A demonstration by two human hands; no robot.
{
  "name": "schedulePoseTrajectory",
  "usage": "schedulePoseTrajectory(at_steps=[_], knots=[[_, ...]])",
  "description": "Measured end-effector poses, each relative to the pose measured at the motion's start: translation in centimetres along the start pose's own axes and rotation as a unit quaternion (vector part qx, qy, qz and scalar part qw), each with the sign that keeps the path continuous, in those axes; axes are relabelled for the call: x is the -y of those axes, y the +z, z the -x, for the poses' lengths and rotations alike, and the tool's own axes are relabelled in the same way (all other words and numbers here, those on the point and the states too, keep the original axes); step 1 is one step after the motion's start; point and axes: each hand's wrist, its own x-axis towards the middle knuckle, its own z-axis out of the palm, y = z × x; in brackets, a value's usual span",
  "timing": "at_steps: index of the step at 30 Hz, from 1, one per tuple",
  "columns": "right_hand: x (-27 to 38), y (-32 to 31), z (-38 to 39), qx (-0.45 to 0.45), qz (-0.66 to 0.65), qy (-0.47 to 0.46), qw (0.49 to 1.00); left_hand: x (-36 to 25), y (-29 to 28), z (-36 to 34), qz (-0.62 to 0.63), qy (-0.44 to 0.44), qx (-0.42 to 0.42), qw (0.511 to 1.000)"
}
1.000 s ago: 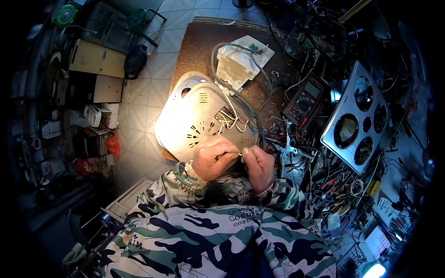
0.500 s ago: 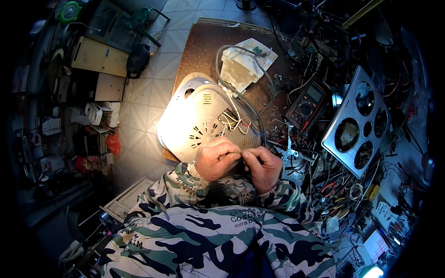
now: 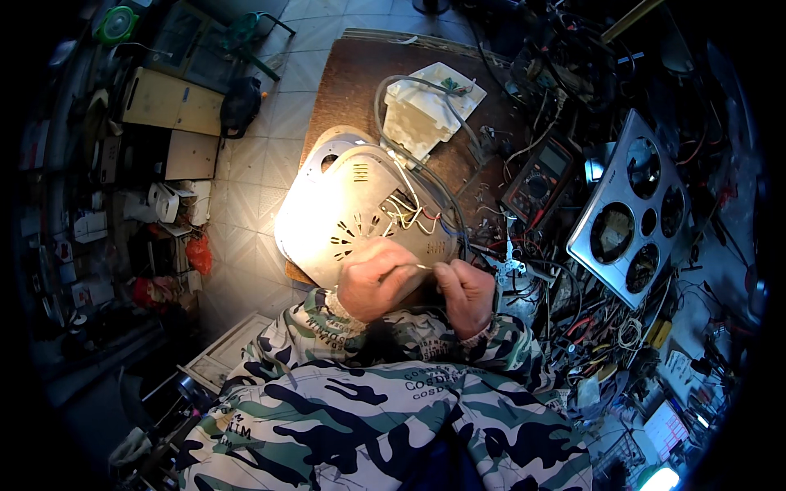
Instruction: The person works on the internal wiring of a white appliance, likely a heater, using pliers and a screwdriver. They strip wire ends, twist them together, and secure connections inside the device's casing throughout the clip.
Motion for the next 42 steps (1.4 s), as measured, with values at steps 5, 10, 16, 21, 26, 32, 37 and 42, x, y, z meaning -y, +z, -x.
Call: schedulePoseTrajectory(at_steps=[5, 10, 16, 21, 26, 32, 37, 42], knots=[[-3.3, -4.6, 1.0, -0.09, -0.031, 0.091, 0.991, 0.0, -2.1, -0.1, -0.02, -0.072, -0.058, 0.996], [-5.6, -7.4, 2.0, -0.131, -0.052, 0.167, 0.976, 1.1, -2.7, -0.3, -0.018, -0.098, -0.066, 0.993], [-7.2, -5.2, 0.8, -0.092, 0.1, 0.039, 0.99, -0.2, -1.7, -1.4, -0.015, -0.028, -0.035, 0.999], [-7.1, -3.7, -0.9, -0.137, 0.241, -0.144, 0.95, -1.9, -1.0, -1.2, 0.004, -0.071, 0.049, 0.996], [-5.6, -3.4, -0.7, -0.158, 0.263, -0.129, 0.943, -1.9, 1.3, -0.9, 0.017, -0.11, 0.051, 0.992], [-2.8, -2.8, 0.4, 0.016, -0.165, 0.077, 0.983, -1.9, 2.7, -1.1, 0.028, -0.126, 0.037, 0.991], [-2.4, -1.4, 0.1, -0.009, -0.121, -0.009, 0.993, -1.1, 2.9, -1.3, 0.036, -0.06, 0.046, 0.996], [-1.8, -1.5, -0.4, -0.049, 0.036, -0.123, 0.991, -0.7, 2.5, -1.4, 0.027, -0.041, 0.071, 0.996]])
